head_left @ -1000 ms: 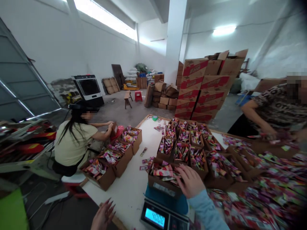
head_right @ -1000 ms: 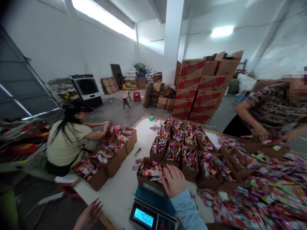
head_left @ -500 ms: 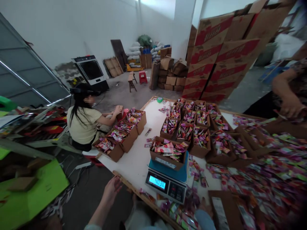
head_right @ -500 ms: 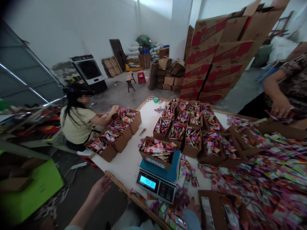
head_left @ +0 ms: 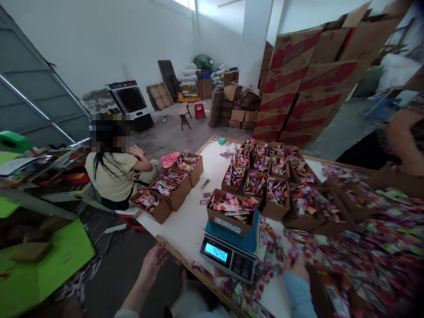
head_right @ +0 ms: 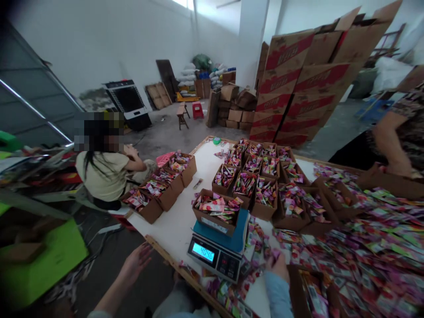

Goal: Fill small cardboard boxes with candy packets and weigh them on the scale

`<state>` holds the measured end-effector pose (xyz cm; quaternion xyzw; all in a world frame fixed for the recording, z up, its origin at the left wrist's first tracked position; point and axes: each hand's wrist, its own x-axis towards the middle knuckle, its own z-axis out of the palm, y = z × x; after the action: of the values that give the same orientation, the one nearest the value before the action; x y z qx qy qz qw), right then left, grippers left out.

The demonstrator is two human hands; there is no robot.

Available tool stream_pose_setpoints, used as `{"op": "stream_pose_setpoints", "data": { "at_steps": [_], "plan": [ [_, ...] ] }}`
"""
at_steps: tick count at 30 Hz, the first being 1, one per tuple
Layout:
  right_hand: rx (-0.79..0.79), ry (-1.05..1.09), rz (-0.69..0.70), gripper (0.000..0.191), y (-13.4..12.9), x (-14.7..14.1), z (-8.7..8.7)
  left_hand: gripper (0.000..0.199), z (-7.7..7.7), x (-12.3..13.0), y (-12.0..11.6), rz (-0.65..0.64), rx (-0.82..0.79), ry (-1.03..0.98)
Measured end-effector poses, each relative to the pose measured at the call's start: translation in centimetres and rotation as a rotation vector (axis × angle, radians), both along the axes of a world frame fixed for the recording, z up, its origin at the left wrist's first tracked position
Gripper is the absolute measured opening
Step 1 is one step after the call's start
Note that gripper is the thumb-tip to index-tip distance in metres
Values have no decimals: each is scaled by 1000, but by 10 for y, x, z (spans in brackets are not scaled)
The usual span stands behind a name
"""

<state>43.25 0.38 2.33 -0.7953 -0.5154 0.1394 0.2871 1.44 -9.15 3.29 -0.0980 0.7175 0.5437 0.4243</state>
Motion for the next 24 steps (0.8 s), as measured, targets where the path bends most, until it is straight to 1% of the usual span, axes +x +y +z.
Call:
{"op": "stream_pose_setpoints", "data": {
  "at_steps": [1, 2, 3, 4, 5, 6, 7, 8, 9, 10, 11, 12, 13, 14, 15, 16, 17, 18, 19, 20, 21, 22, 23, 24],
  "plan": [
    [32, 0, -4, 42, 15, 0, 14, 16, -2, 0, 0, -2, 11, -1],
    [109, 5, 29, 50, 31, -5, 31, 14, -4, 1, 0, -6, 19, 2],
    [219, 14, 129, 55, 47, -13, 49, 12, -6, 2, 1, -11, 22, 5],
    [345, 9, 237, 53, 63, -26, 66, 12, -7, 4, 3, -17, 20, 5],
    [420, -6, 395, 51, 77, -41, 83, 11, -8, 5, 5, -23, 18, 4],
    [436, -32, 533, 52, 89, -58, 97, 10, -8, 7, 6, -29, 16, 0],
    [419, -55, 609, 57, 99, -74, 109, 10, -7, 9, 8, -34, 21, -4],
    [407, -73, 672, 63, 105, -89, 116, 11, -5, 10, 9, -40, 35, -4],
    [409, -80, 706, 70, 109, -99, 120, 13, -4, 10, 8, -43, 49, 0],
    [441, -67, 712, 75, 111, -105, 119, 15, -2, 9, 7, -42, 61, 10],
    [500, -31, 690, 75, 110, -105, 113, 18, -1, 7, 4, -40, 72, 24],
    [562, 32, 639, 72, 108, -99, 102, 21, -1, 4, 0, -35, 78, 39],
    [604, 118, 557, 65, 105, -89, 86, 23, -1, 0, -5, -23, 74, 54],
    [618, 210, 438, 58, 100, -76, 64, 25, -3, -4, -12, -6, 63, 61],
    [573, 304, 314, 52, 94, -60, 38, 27, -7, -8, -20, 11, 48, 56],
    [485, 365, 198, 49, 85, -43, 9, 28, -11, -13, -28, 28, 34, 44],
    [385, 379, 83, 50, 75, -26, -23, 30, -16, -16, -36, 47, 15, 31],
    [253, 346, 25, 52, 62, -12, -54, 31, -20, -19, -43, 59, -3, 18],
    [103, 288, 20, 54, 46, 0, -85, 32, -25, -21, -49, 65, -21, 8],
    [-56, 208, 47, 56, 29, 8, -112, 33, -28, -22, -54, 63, -36, 6],
    [-202, 115, 73, 58, 10, 13, -135, 33, -30, -22, -57, 60, -52, 3],
    [-324, 23, 93, 58, -8, 15, -153, 33, -31, -21, -57, 55, -64, -3],
    [-419, -47, 109, 58, -25, 14, -166, 31, -31, -20, -56, 49, -71, -11],
    [-482, -105, 145, 57, -40, 12, -174, 29, -30, -18, -53, 43, -69, -21]
  ]
}}
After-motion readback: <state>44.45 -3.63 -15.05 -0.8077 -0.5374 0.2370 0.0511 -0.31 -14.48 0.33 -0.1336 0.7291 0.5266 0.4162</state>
